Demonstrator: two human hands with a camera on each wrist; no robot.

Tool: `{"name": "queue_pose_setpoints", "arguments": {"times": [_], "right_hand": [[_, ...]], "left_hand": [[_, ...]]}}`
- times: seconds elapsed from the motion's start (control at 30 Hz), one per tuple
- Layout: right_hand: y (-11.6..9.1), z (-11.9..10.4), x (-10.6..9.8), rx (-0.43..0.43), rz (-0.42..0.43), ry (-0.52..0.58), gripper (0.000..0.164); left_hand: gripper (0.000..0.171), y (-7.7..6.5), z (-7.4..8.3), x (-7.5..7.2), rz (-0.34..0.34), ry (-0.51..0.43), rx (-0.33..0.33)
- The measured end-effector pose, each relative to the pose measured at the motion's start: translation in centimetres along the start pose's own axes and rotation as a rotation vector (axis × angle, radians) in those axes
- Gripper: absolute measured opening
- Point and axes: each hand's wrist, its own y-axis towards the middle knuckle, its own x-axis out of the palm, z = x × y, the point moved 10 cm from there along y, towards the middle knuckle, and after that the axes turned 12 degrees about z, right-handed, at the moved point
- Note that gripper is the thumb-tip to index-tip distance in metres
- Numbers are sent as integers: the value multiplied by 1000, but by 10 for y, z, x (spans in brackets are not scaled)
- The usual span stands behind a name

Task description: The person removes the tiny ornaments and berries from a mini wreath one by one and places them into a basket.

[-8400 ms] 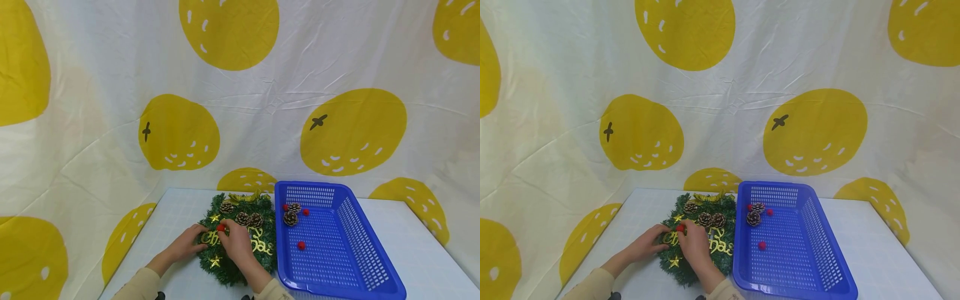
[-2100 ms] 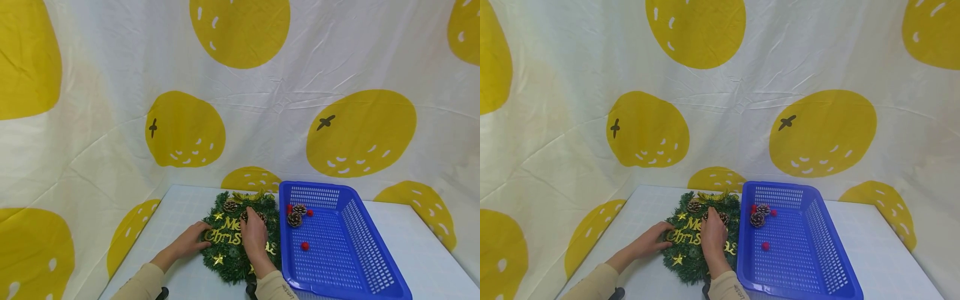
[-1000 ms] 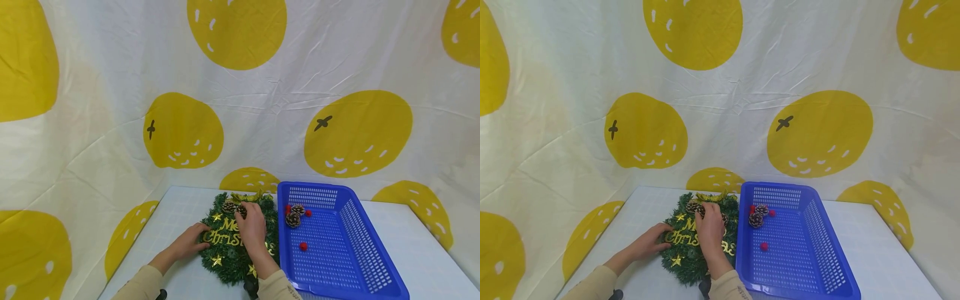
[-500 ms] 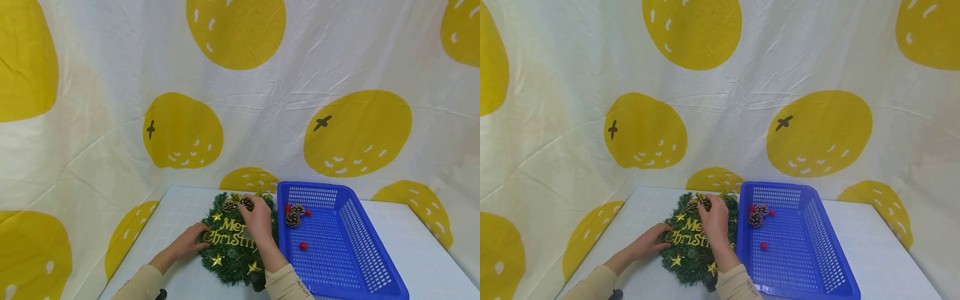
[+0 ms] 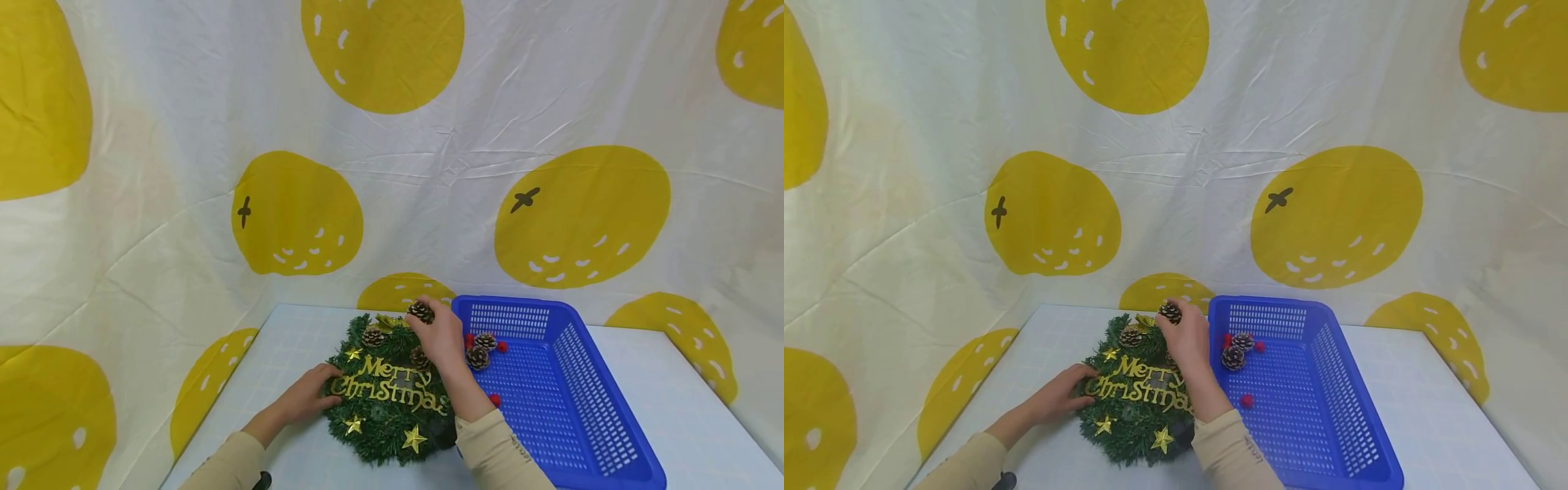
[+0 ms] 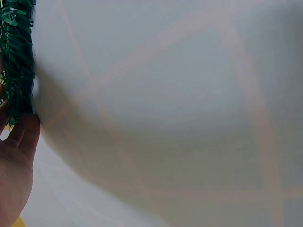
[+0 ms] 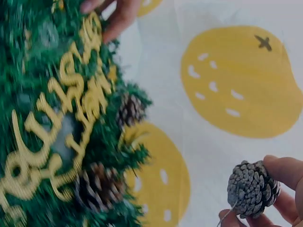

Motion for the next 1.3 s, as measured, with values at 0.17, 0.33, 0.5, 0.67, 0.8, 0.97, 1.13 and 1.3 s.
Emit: {"name": "queue_pose_setpoints", "arguments": {"times": [0.17, 0.33, 0.5, 0.67, 0.8, 0.97, 1.13, 1.3], "right_hand": [[14, -1, -13, -26, -7, -30, 48], [23, 3, -24, -27, -16, -64, 53], [32, 14, -31, -11, -44, -110, 55], [41, 28, -40, 3, -43, -139, 57], [46, 40, -46, 25, -37, -154, 57], [53, 51, -55, 45, -23, -180, 56], [59, 58, -65, 48, 1, -210, 58], [63, 68, -74, 68, 16, -217, 56]], "left_hand": [[49, 0, 1, -1, -9, -4, -3], [48, 1, 0, -1, -7, -2, 3], [49, 1, 2, -1, -7, -4, 10], [49, 1, 2, -1, -8, -3, 12], [50, 1, 1, -1, -6, -1, 14], [49, 0, 0, 0, -4, -4, 17], [48, -1, 0, 0, -5, -2, 10], [48, 0, -1, 1, -8, -3, 3]]}}
